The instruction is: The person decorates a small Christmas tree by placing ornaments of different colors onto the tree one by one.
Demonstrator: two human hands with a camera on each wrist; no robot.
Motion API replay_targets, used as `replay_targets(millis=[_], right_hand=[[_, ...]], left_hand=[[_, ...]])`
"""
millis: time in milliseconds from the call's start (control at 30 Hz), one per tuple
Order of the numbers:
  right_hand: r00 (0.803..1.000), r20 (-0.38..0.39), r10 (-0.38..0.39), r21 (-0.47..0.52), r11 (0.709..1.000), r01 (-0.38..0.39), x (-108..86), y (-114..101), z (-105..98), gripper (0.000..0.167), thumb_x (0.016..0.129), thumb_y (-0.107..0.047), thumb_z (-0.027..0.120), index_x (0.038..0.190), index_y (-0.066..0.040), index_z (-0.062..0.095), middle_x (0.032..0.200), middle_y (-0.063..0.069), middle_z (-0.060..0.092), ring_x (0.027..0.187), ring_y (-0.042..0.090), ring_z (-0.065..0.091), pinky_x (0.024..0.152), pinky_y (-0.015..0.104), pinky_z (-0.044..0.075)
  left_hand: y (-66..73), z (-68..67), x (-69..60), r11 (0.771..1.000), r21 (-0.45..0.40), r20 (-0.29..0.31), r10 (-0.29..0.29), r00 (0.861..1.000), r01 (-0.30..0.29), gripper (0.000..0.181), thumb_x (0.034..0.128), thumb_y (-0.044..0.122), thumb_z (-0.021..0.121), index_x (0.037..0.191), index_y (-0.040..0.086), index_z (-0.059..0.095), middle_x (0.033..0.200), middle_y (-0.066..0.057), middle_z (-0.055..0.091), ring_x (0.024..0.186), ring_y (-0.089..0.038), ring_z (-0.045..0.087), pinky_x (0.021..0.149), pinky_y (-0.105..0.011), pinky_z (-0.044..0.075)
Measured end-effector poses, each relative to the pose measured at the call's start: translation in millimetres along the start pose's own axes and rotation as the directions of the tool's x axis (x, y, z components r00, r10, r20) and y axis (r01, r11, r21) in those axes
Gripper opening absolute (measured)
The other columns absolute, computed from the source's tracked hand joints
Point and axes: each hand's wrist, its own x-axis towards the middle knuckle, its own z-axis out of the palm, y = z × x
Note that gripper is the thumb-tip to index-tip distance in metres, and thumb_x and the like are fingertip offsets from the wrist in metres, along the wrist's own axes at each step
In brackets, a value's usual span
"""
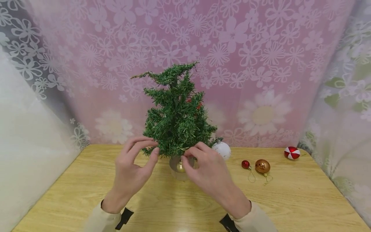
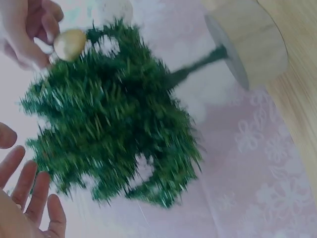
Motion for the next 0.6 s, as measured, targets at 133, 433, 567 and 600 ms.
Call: replay_targets(millis=[133,433,567,600], right_hand=[[1.0,-0.011,0.014,0.052,0.999,-0.013,-3.1,0.8,-5.0,0.017,0.083,-0.005,0.08,0.085,-0.02,0.074,0.08,-0.014,0.06,0.056,-0.004,0.034,0.05,0.013,0.032],[0.997,-0.069,-0.045,0.045,0.998,0.048,-22.8,15.2,-22.8,0.027,0.08,0.0,0.08,0.089,-0.024,0.073,0.083,-0.016,0.06,0.059,-0.004,0.036,0.052,0.009,0.029],[0.996,-0.083,-0.028,-0.017,1.0,0.026,-34.2,31.9,-33.7,0.031,0.076,0.001,0.082,0.09,-0.025,0.073,0.079,-0.017,0.057,0.058,-0.003,0.037,0.051,0.009,0.028],[0.996,-0.087,-0.023,-0.038,0.999,0.02,-36.5,36.7,-37.0,0.031,0.076,0.001,0.083,0.09,-0.025,0.073,0.077,-0.017,0.055,0.058,-0.003,0.038,0.051,0.009,0.028]], left_hand=[[-14.2,-7.6,1.2,0.995,-0.061,-0.032,-0.08,0.996,0.078,0.023,0.0903,0.007,0.073,0.113,0.004,0.072,0.113,-0.011,0.067,0.108,-0.023,0.064,0.094,-0.03,0.052],[-29.3,-12.1,3.1,0.972,-0.13,0.069,-0.189,0.98,0.197,0.044,0.0905,0.01,0.075,0.133,0.012,0.066,0.126,-0.007,0.063,0.113,-0.02,0.06,0.089,-0.034,0.05],[-30.3,-11.5,2.0,0.96,-0.136,0.152,-0.226,0.962,0.246,0.051,0.0907,0.013,0.076,0.139,0.016,0.062,0.135,-0.004,0.058,0.116,-0.018,0.057,0.09,-0.035,0.05],[-30.6,-11.3,1.2,0.957,-0.136,0.167,-0.234,0.958,0.257,0.052,0.0907,0.014,0.076,0.14,0.017,0.061,0.137,-0.003,0.057,0.116,-0.019,0.057,0.09,-0.036,0.05]])
